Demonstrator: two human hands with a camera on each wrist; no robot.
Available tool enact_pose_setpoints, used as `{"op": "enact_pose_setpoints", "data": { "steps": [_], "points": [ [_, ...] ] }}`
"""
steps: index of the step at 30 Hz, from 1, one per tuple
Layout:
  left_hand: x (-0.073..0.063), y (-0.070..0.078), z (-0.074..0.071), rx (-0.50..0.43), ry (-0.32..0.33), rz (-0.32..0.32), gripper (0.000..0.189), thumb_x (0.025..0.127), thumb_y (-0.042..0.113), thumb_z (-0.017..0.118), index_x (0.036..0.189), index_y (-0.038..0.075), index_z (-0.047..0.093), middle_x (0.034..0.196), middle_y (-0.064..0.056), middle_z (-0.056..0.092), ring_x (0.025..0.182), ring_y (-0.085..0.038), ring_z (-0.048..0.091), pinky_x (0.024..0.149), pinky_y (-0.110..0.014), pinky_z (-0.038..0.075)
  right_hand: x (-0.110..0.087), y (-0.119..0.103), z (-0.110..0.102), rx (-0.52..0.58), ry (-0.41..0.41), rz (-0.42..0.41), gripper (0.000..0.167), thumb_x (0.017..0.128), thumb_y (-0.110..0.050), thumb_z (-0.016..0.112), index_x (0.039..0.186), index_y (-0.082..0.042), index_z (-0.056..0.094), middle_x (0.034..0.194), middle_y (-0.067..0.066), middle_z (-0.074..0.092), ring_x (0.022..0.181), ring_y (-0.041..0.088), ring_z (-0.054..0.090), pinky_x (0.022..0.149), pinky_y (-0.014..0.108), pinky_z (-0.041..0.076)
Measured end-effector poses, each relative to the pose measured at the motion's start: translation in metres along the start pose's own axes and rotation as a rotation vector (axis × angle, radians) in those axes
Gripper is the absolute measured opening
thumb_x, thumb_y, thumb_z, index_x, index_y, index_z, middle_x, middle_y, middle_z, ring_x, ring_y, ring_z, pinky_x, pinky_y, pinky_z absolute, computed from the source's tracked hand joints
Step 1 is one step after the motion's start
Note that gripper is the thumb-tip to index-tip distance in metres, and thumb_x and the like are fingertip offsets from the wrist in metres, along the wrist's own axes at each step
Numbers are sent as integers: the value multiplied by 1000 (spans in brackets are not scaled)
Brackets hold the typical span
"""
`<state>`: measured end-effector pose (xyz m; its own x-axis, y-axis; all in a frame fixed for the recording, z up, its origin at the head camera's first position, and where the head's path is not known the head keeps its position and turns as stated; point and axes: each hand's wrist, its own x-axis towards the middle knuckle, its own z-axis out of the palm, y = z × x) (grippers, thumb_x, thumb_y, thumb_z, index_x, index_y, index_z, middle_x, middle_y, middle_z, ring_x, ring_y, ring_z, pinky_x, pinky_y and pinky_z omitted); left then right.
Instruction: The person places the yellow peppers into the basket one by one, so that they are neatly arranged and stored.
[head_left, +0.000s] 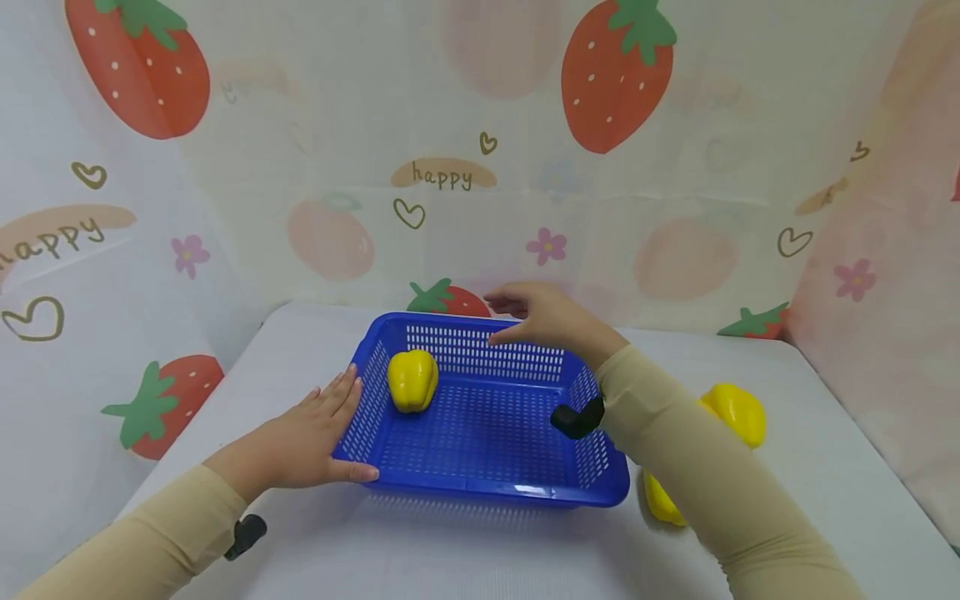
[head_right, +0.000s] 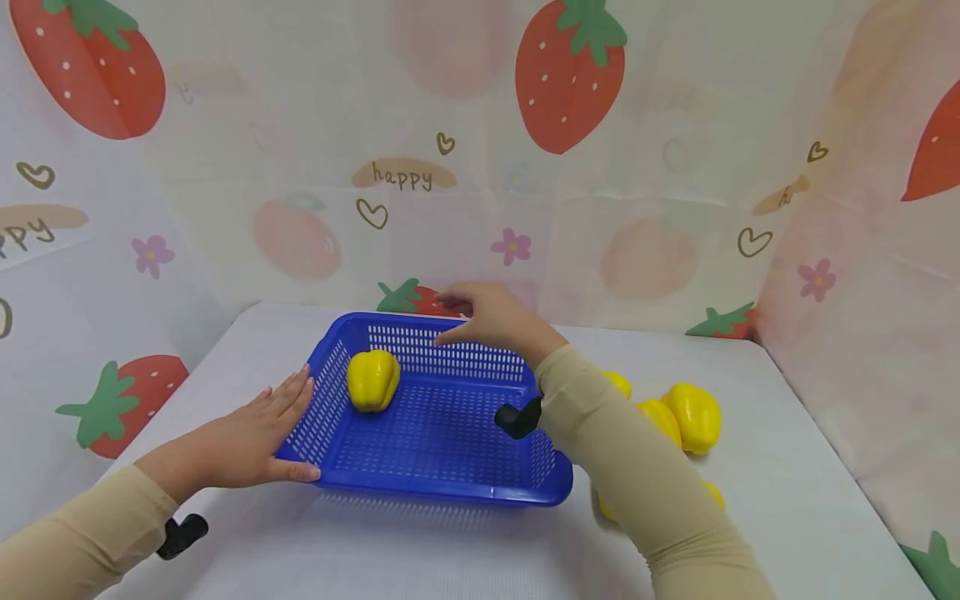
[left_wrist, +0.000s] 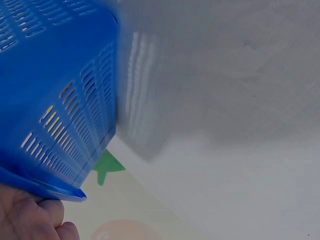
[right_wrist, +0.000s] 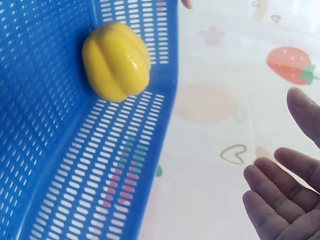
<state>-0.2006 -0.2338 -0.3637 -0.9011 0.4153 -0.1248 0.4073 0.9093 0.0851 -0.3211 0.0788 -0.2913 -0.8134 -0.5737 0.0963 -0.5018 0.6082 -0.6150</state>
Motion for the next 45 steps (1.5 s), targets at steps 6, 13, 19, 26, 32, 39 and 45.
{"op": "enact_pose_setpoints", "data": {
  "steps": [6, 13, 19, 26, 32, 39, 45],
  "points": [
    [1, -1, 2, 7, -1, 0, 121, 66, 83, 41, 144, -4, 11, 151, -20, 1, 138, -36, 6, 107, -55, 14, -17, 10, -11, -12, 11, 0, 62, 75, -32, 76, 129, -12, 52, 125, 5, 56, 116, 19, 53, 97, 33, 41],
    [4, -1, 4, 23, 13, 8, 120, 66, 83, 40, 144, -4, 11, 151, -20, 2, 138, -36, 6, 108, -54, 14, -41, 25, -24, -41, 27, 71, 65, 74, -34, 75, 131, -15, 50, 127, 5, 55, 117, 22, 51, 96, 38, 43],
    [4, 0, 3, 24, 9, 5, 119, 68, 81, 43, 144, -4, 10, 151, -21, 2, 138, -36, 6, 108, -54, 13, -60, 37, -36, -66, 40, 82, 63, 77, -32, 74, 132, -14, 49, 128, 7, 54, 118, 25, 50, 96, 41, 42],
    [3, -1, 1, 23, 8, 5, 120, 66, 83, 41, 144, -4, 10, 151, -21, 2, 138, -36, 6, 108, -54, 14, -84, 54, -48, -82, 50, 112, 67, 76, -40, 72, 131, -11, 49, 128, 11, 53, 120, 30, 49, 97, 43, 41],
    [3, -1, 3, 21, 6, 5, 120, 67, 82, 42, 144, -4, 10, 151, -21, 2, 138, -36, 6, 108, -54, 14, -105, 70, -57, -79, 57, 155, 67, 77, -41, 71, 132, -10, 48, 128, 13, 53, 120, 31, 48, 97, 44, 39],
    [2, -2, 4, 22, 11, 0, 118, 68, 80, 45, 144, -4, 11, 152, -20, 2, 138, -36, 6, 108, -55, 14, -134, 81, -64, -51, 63, 162, 68, 78, -41, 70, 131, -5, 47, 128, 16, 53, 122, 34, 45, 99, 45, 37],
    [2, -2, 5, 20, 9, -1, 119, 68, 80, 45, 144, -4, 11, 152, -20, 1, 139, -35, 6, 108, -54, 14, -157, 90, -67, -106, 63, 204, 68, 78, -44, 69, 131, -7, 48, 127, 14, 54, 121, 35, 46, 97, 46, 37]
  ]
}}
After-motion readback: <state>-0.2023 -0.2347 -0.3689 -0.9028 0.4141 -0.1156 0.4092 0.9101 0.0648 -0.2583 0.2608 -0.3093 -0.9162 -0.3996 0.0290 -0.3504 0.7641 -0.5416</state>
